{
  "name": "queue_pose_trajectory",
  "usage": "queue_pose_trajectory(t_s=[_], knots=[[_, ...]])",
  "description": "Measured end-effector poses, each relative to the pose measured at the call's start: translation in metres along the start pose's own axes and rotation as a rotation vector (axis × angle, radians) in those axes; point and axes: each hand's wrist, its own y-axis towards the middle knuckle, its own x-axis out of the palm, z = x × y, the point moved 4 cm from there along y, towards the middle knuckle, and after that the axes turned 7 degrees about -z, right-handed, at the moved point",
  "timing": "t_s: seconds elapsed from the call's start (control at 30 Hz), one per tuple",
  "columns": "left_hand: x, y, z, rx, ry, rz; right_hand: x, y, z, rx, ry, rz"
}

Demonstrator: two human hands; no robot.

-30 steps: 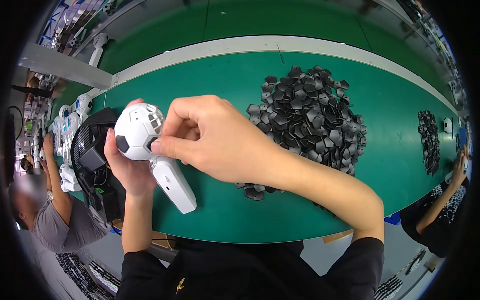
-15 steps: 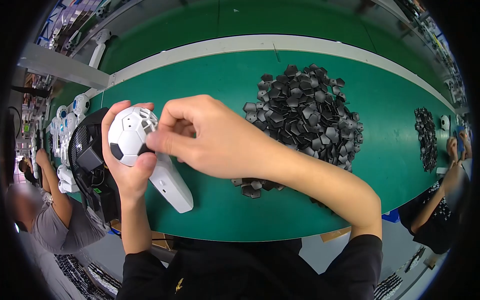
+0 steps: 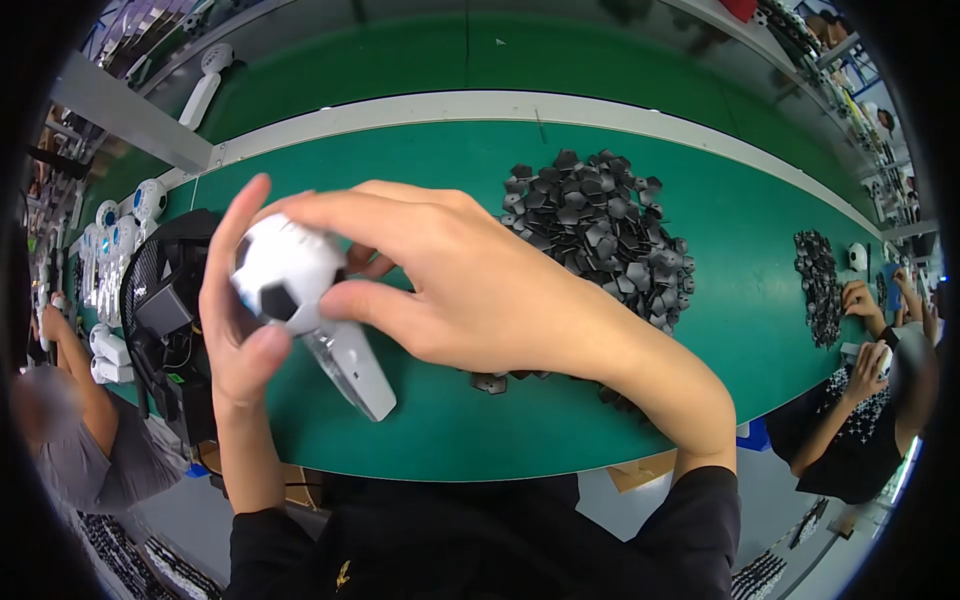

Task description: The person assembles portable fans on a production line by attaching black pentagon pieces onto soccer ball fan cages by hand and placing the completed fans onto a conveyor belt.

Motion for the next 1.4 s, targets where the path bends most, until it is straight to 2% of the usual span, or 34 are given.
queue_pose_trajectory(t_s=[0.03,0.17,0.23,0.3,0.37,0.5,0.67,0.8,0.87,0.9,1.03,1.1,1.4], knots=[[0.002,0.002,0.001,0.021,-0.174,0.048,0.000,0.000,0.000,-0.030,0.035,-0.038],[0.009,-0.004,0.001,-0.095,-0.048,0.048,-0.002,0.001,-0.008,-0.098,-0.252,0.060],[0.009,-0.006,0.002,-0.047,0.061,0.181,-0.002,0.001,-0.020,-0.068,-0.264,0.058],[0.009,-0.004,0.002,-0.020,0.054,0.179,-0.001,0.002,-0.023,-0.042,-0.276,0.053],[0.014,-0.002,0.001,0.070,-0.034,0.156,0.000,0.004,-0.025,-0.063,-0.415,0.091],[0.012,-0.005,0.001,0.097,0.187,0.130,-0.005,0.006,-0.028,-0.041,-0.453,0.045],[0.013,-0.005,0.003,0.092,0.247,0.143,-0.003,0.008,-0.033,0.011,-0.572,-0.034],[0.010,-0.006,0.004,0.140,0.404,0.177,-0.002,0.014,-0.041,0.067,-0.586,-0.055],[0.012,-0.006,0.008,0.157,0.460,0.183,0.003,0.016,-0.042,0.025,-0.538,-0.023],[0.011,-0.004,0.012,0.243,0.565,0.154,0.002,0.017,-0.041,0.035,-0.520,0.017],[0.009,-0.004,0.007,0.168,0.492,0.127,-0.003,0.024,-0.040,0.006,-0.450,-0.079],[0.011,-0.003,0.010,0.199,0.534,0.137,-0.003,0.024,-0.039,0.056,-0.471,-0.057],[0.010,-0.003,0.009,0.197,0.548,0.164,0.007,0.023,-0.034,-0.008,-0.500,0.101]])
